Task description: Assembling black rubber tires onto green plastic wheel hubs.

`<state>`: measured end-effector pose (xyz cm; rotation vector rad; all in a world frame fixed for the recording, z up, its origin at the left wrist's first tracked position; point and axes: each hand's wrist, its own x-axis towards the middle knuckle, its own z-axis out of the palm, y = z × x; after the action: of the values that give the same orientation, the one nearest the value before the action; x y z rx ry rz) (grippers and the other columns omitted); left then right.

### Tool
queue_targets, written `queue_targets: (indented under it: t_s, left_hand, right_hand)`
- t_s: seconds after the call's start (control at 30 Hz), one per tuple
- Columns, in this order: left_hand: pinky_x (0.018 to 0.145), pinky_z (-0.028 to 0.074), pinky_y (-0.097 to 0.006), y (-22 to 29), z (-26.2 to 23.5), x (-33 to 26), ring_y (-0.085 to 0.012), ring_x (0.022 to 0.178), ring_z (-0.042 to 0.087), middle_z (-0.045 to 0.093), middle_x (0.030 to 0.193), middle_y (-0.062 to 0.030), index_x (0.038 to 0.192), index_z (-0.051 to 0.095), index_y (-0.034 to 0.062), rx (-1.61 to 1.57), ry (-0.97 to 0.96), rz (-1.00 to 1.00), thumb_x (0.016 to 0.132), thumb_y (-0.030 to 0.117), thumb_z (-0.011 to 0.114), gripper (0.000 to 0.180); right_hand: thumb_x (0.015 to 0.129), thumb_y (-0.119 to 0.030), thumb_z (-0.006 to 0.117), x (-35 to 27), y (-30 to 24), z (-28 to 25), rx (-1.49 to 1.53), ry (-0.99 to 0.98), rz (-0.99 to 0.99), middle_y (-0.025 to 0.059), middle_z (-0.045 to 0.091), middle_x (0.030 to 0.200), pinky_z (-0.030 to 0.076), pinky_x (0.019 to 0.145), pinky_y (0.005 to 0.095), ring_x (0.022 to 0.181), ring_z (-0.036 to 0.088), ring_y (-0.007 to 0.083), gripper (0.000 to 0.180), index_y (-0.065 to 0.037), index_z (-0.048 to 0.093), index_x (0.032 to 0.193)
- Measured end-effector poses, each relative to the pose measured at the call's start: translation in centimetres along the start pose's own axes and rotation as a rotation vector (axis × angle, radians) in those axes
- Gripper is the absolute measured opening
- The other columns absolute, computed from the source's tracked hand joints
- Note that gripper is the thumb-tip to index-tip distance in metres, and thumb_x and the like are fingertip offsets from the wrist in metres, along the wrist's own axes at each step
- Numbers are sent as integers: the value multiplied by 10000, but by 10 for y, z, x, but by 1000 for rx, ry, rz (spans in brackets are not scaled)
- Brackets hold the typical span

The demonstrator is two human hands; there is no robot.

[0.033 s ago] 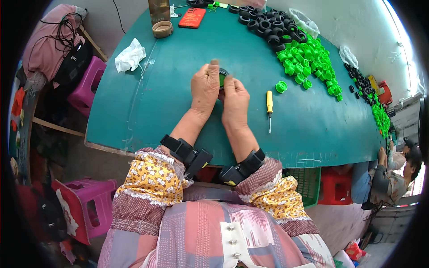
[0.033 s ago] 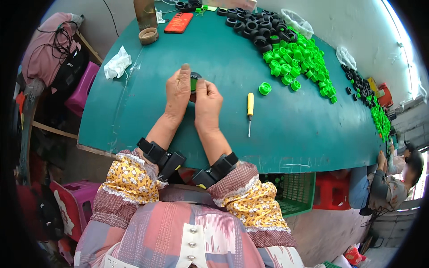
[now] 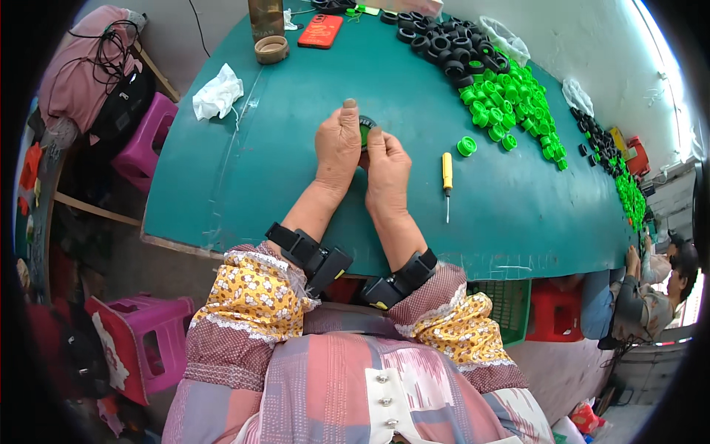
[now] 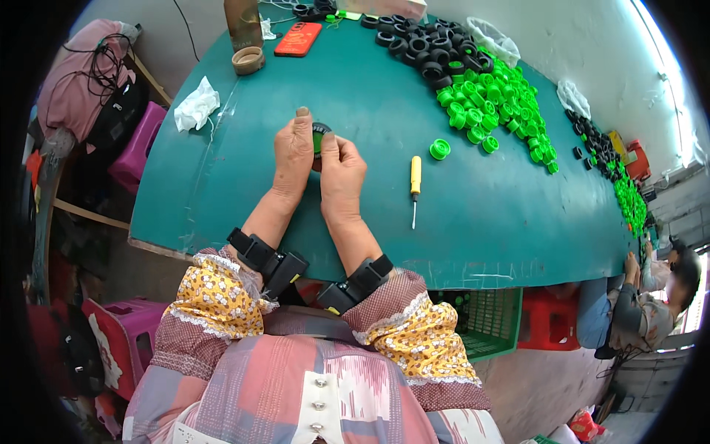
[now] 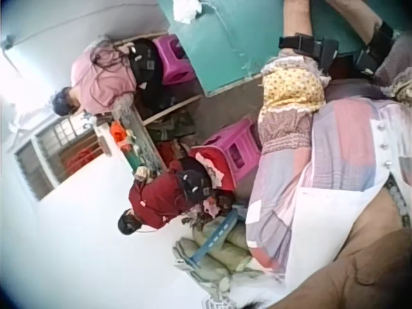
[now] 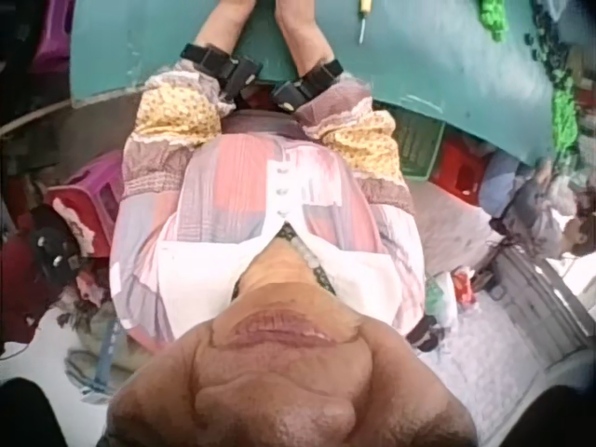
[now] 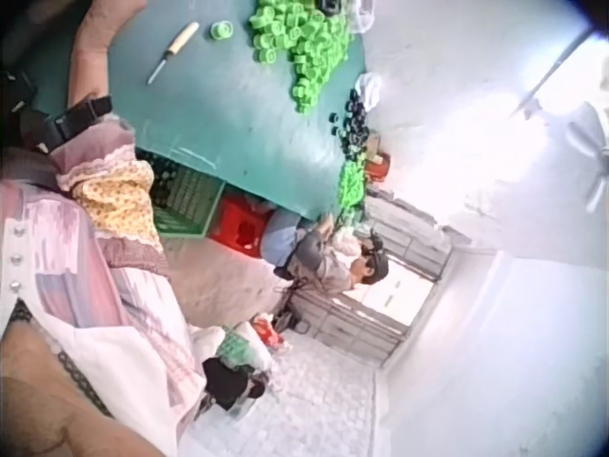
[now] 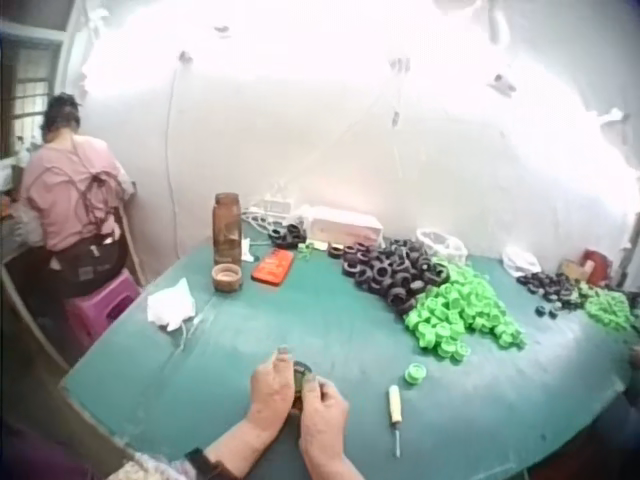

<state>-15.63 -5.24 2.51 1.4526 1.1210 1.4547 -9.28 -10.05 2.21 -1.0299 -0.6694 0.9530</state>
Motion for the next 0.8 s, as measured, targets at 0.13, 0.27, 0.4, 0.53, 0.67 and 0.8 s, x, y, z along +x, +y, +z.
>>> queue_targets:
  t_s: [0.13,0.27,0.4,0.53,0.67,0.8]
  left_hand:
    - [479,413,-406,8,-10,0,-354,529,525,534,571,-179,647,531,22,167,-82,244,881,262,422,352]
    - [481,414,-412,9,-4,-1,-367,534,524,534,568,-176,652,535,25,183,-165,247,873,255,434,335]
    - [477,407,-404,4,0,-3,-347,507,517,523,548,-169,642,524,22,210,-131,252,888,297,432,380]
    - [475,388,-384,3,9,-2,-308,471,476,499,523,-154,647,518,14,-48,-1,12,911,359,397,451]
    - [472,377,-376,8,6,-3,-295,461,453,495,520,-155,653,525,5,-45,20,43,916,359,386,462]
    - [476,380,-387,17,2,3,-313,470,471,498,523,-173,632,533,-2,142,-112,142,907,324,394,448]
  right_hand:
    - [870,-310,545,0,-13,-5,-218,-51,-29,9,548,624,406,455,194,505,487,56,315,-12,576,772]
    - [878,-306,526,8,-28,-23,-177,-142,169,31,554,610,413,416,203,470,520,89,307,-24,570,765]
    - [895,-297,492,5,-26,-19,30,-81,286,46,590,712,457,467,216,527,572,128,292,-20,565,836]
    - [903,-280,486,-2,-21,-7,126,8,66,36,596,770,472,576,227,655,580,115,272,-18,561,887]
    - [888,-289,517,-8,-12,-8,-141,-74,14,27,583,758,442,548,221,646,536,76,289,-6,570,903]
    - [881,-251,524,5,-32,-19,-299,-136,-149,29,567,662,433,498,219,565,513,77,271,14,578,894]
